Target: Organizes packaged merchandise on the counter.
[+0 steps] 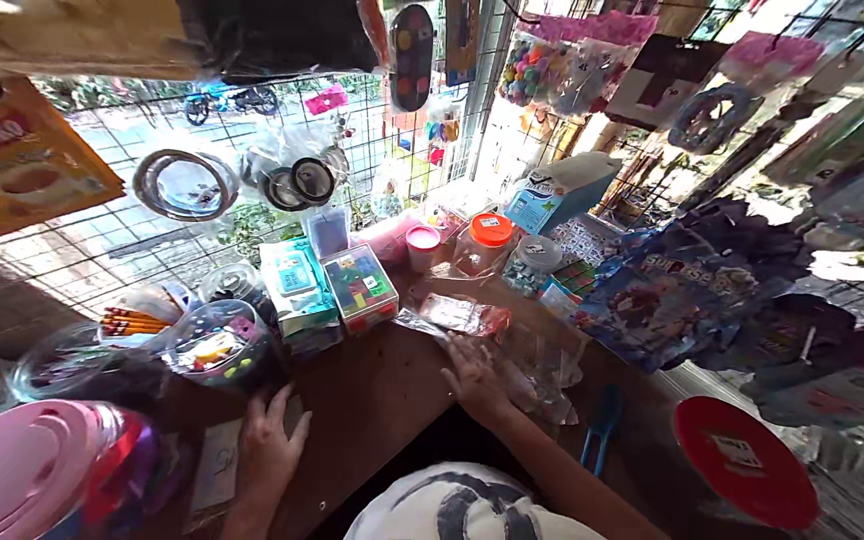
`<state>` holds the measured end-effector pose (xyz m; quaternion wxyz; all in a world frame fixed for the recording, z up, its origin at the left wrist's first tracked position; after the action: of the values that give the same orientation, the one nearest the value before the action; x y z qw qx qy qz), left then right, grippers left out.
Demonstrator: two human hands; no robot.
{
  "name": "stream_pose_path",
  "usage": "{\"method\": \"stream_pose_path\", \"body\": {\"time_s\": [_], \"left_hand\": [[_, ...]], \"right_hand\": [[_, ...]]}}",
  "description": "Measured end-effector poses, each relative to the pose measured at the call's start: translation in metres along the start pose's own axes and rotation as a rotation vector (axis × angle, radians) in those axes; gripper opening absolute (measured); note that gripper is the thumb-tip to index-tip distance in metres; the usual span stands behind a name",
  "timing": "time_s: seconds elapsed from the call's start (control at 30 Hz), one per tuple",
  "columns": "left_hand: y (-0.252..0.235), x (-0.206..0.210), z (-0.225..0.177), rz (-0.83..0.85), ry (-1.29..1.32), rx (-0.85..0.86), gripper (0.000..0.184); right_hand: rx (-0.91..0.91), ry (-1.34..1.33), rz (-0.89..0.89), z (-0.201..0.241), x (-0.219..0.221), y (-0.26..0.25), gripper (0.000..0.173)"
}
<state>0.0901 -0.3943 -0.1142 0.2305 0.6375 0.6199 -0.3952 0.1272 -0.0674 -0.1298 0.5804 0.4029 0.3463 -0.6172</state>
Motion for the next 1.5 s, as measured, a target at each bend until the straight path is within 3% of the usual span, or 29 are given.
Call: {"method": "stream_pose_path", "body": {"time_s": [0.07, 0.23, 0.4, 0.47, 0.53, 0.67, 0.77, 0.9, 1.03, 1.2, 1.5], "left_hand": [[0.009, 0.012, -0.013, -0.006, 0.035, 0.067, 0.048], [0.037, 0.067, -0.049, -0.036, 0.15, 0.301, 0.044], [0.057, 0.104, -0.065, -0.158, 0.08, 0.62, 0.027], [0.058, 0.102, -0.068, -0.167, 0.075, 0.688, 0.022], [0.059, 0.099, -0.069, -0.127, 0.124, 0.728, 0.022], [0.056, 0.096, -0.068, -0.055, 0.178, 0.685, 0.022], [0.053, 0.096, -0.063, -0.057, 0.22, 0.619, 0.028], [0.054, 0.093, -0.064, -0.128, 0.175, 0.632, 0.022], [0.059, 0.088, -0.071, -0.059, 0.217, 0.684, 0.02], [0.062, 0.094, -0.068, 0.006, 0.291, 0.705, 0.019], [0.061, 0.097, -0.067, -0.093, 0.108, 0.732, 0.021]], "right_hand": [[0.056, -0.079, -0.05, -0.01, -0.018, 0.008, 0.054], [-0.029, -0.132, -0.3, -0.016, -0.029, 0.025, 0.05], [0.026, -0.086, -0.177, -0.008, -0.011, 0.018, 0.057], [0.033, -0.043, 0.023, -0.005, 0.001, 0.012, 0.065], [-0.088, -0.009, -0.012, -0.003, 0.011, 0.013, 0.067], [-0.535, 0.049, -0.407, 0.004, 0.014, 0.034, 0.035], [-0.687, 0.074, -0.576, 0.0, 0.012, 0.041, 0.021], [-0.576, 0.047, -0.696, -0.016, -0.001, 0.035, 0.021], [-0.448, 0.019, -0.746, -0.029, -0.012, 0.034, 0.023], [-0.402, 0.072, -0.67, -0.043, 0.01, 0.033, 0.021], [-0.323, -0.023, -0.569, -0.052, 0.019, 0.027, 0.02]]}}
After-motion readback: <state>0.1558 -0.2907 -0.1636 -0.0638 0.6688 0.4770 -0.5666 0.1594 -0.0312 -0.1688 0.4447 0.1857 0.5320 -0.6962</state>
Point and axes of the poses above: each hand's wrist, its own y-axis away from the middle knuckle, its own x-axis out of the palm, z = x × y, the point moved 5 cm from there along -y, towards the middle knuckle
